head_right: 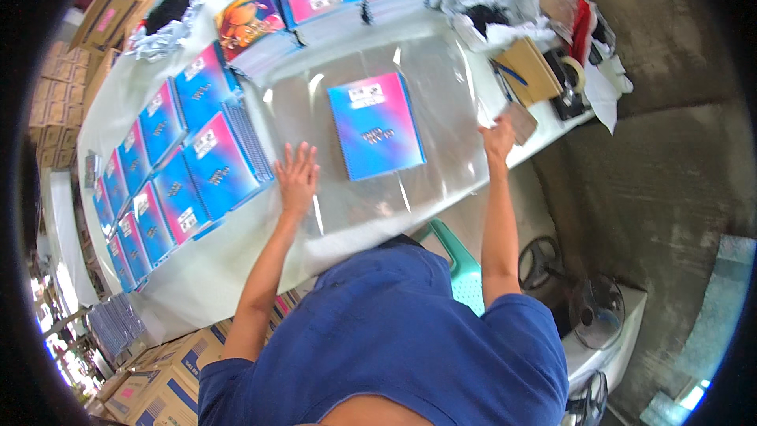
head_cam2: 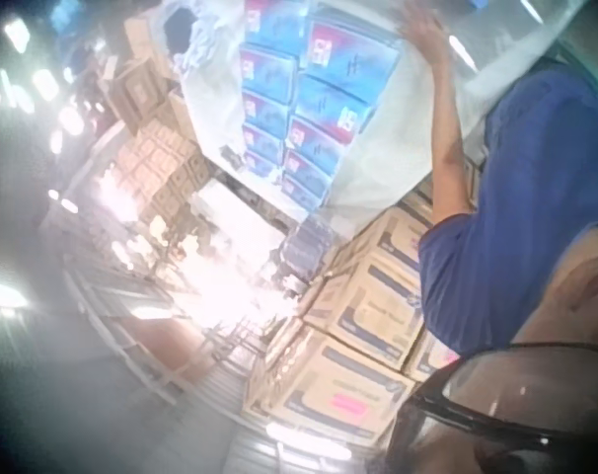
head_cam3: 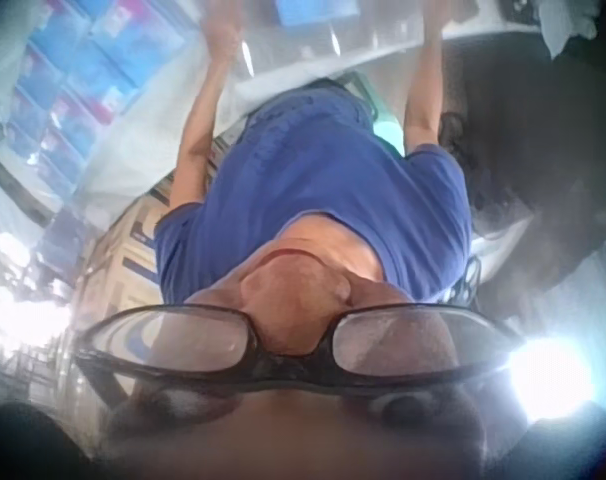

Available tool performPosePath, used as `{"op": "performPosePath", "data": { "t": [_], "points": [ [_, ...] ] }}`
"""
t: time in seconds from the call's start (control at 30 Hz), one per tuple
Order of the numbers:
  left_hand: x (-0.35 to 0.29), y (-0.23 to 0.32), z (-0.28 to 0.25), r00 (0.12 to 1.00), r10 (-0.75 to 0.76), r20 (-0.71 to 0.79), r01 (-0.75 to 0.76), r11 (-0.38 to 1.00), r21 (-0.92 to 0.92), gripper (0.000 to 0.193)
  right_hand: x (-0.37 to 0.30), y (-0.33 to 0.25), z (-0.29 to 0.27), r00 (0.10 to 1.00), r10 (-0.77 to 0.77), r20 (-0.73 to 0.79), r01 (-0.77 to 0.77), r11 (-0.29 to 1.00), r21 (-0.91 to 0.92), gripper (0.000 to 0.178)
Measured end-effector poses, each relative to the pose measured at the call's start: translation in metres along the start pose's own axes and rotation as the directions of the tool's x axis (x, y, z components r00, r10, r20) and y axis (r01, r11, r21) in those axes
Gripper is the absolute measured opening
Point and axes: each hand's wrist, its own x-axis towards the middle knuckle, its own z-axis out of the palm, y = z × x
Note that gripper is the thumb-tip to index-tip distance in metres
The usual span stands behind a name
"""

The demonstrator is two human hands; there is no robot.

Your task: The person picks up a notebook, places it into a plastic bag, and seals the opening with tape from a dispenser. They then gather a stack of notebooks from a larger pile, place the stack into a bag, seal it with tape, and move the finished package aside.

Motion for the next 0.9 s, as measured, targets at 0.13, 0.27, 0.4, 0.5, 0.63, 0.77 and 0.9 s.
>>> {"op": "performPosePath", "data": {
  "t": [0.13, 0.27, 0.4, 0.5, 0.63, 0.77, 0.9],
  "points": [
    [-0.002, 0.001, -0.002, 1.000, 0.010, -0.011, -0.010, 1.000, -0.029, 0.045, -0.013, -0.013, -0.009, 0.996, -0.085, -0.005, 0.085, 0.996, -0.002, 0.018],
    [-0.001, -0.001, -0.005, 1.000, 0.015, -0.011, -0.016, 0.999, -0.041, 0.045, -0.022, -0.028, -0.008, 0.997, -0.072, 0.015, 0.073, 0.988, -0.135, 0.008],
    [0.002, 0.001, -0.006, 0.998, 0.043, -0.037, -0.044, 0.999, -0.027, 0.043, -0.024, -0.019, -0.005, 0.822, -0.499, -0.273, 0.378, 0.838, -0.394, 0.005],
    [0.004, 0.003, -0.012, 0.999, -0.002, 0.038, 0.002, 1.000, -0.013, 0.043, -0.034, -0.044, -0.017, 0.721, -0.624, -0.301, 0.531, 0.777, -0.339, 0.004],
    [0.031, 0.022, -0.030, 0.992, -0.106, -0.061, 0.085, 0.958, -0.274, 0.043, -0.078, -0.113, -0.032, 0.833, -0.538, -0.132, 0.521, 0.842, -0.142, 0.014],
    [0.079, 0.060, -0.035, 0.979, -0.134, -0.155, 0.006, 0.776, -0.631, 0.047, -0.141, -0.180, -0.026, 0.755, -0.655, 0.045, 0.656, 0.750, -0.081, 0.016],
    [0.097, 0.103, -0.045, 0.994, -0.112, 0.003, 0.072, 0.611, -0.788, 0.061, -0.144, -0.188, -0.010, 0.864, -0.488, 0.125, 0.460, 0.865, 0.200, 0.028]
  ]
}}
